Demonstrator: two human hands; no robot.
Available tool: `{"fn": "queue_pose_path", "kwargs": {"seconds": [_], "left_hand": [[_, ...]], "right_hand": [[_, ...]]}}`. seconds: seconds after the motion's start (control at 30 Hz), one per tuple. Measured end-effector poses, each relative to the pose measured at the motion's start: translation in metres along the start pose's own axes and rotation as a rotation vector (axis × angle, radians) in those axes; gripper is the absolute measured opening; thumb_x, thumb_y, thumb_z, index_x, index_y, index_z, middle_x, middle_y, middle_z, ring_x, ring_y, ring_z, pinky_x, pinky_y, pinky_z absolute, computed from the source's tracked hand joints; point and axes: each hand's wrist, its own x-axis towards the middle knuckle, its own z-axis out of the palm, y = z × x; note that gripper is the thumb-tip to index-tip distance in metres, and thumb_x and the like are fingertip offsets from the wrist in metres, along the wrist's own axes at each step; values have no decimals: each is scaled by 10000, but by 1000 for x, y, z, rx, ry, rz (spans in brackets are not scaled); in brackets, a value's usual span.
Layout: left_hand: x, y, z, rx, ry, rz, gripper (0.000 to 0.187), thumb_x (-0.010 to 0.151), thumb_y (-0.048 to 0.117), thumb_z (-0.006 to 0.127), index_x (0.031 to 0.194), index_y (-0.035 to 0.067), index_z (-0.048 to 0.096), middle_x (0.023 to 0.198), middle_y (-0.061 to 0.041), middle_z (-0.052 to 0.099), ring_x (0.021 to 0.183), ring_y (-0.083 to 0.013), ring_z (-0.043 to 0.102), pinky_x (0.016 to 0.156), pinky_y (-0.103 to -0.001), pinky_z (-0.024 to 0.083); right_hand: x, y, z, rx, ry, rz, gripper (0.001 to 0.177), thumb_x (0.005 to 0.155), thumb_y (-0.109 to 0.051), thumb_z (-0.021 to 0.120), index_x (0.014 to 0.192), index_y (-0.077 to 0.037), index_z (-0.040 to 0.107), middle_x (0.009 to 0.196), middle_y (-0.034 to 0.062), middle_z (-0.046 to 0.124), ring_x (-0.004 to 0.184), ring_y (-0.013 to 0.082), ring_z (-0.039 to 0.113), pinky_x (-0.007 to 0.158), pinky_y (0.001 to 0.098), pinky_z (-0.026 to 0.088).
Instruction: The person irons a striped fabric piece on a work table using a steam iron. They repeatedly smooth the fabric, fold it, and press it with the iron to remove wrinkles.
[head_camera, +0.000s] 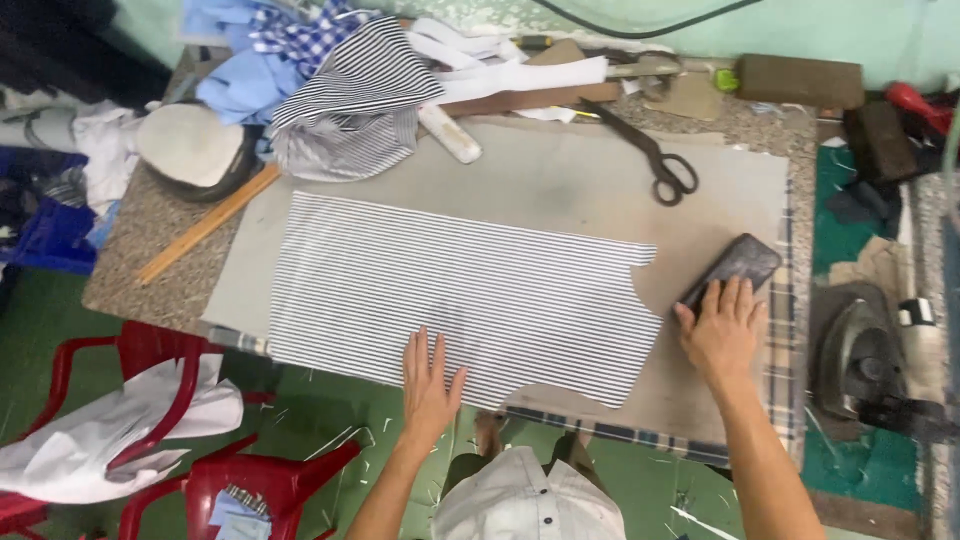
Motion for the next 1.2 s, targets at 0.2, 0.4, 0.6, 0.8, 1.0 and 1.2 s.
{"fn": "queue_pose_path", "kwargs": {"seconds": [0.2, 0.4, 0.6, 0.8, 1.0, 1.2], "left_hand": [[26, -107, -19, 82, -134, -133, 723, 1052, 523, 319, 1581, 32, 271, 1674, -210, 159, 1553, -363, 121, 1255, -518, 56], [11, -144, -21, 203, -276, -85, 787, 1045, 610, 204, 1604, 56, 201, 1676, -138, 192, 1557, -297, 128, 1253, -490, 44], [-67, -130, -42, 204, -21, 88, 774, 999, 592, 403, 1545, 44, 388, 1527, -151, 507, 1435, -335, 460, 1252, -508, 235], [-32, -126, -50, 121, 102, 168, 664, 1008, 507, 465, 1388, -31, 549, 1352, -196, 649, 1297, -361, 590, 1202, -529, 352], [-35, -133, -14, 194, -190, 138, 811, 1024, 615, 241, 1606, 50, 237, 1659, -138, 284, 1549, -298, 234, 1279, -483, 110], [-22, -105, -3, 239, -172, 137, 829, 1013, 612, 240, 1602, 29, 220, 1658, -175, 262, 1555, -312, 211, 1305, -505, 59]], "right_hand": [[-88, -115, 21, 33, 270, -363, 727, 1082, -536, 198, 1609, -44, 290, 1711, 163, 237, 1602, 307, 163, 1320, 501, 86], [-157, -134, 70, -13, 269, -255, 784, 1038, -597, 222, 1626, -89, 323, 1672, 137, 355, 1592, 291, 259, 1325, 525, 109], [-241, -101, 76, -108, 263, -233, 788, 995, -617, 277, 1594, -116, 383, 1606, 82, 467, 1555, 240, 365, 1317, 530, 239], [-216, -105, 60, -13, 322, -319, 695, 1006, -480, 434, 1544, -40, 422, 1547, 155, 520, 1502, 291, 423, 1299, 499, 231], [-203, -107, 76, -67, 216, -244, 742, 1051, -607, 220, 1594, -108, 305, 1662, 104, 317, 1575, 246, 213, 1316, 495, 88], [-190, -58, 58, 3, 259, -359, 726, 1051, -588, 289, 1566, -79, 344, 1633, 132, 349, 1570, 273, 219, 1309, 492, 74]]}}
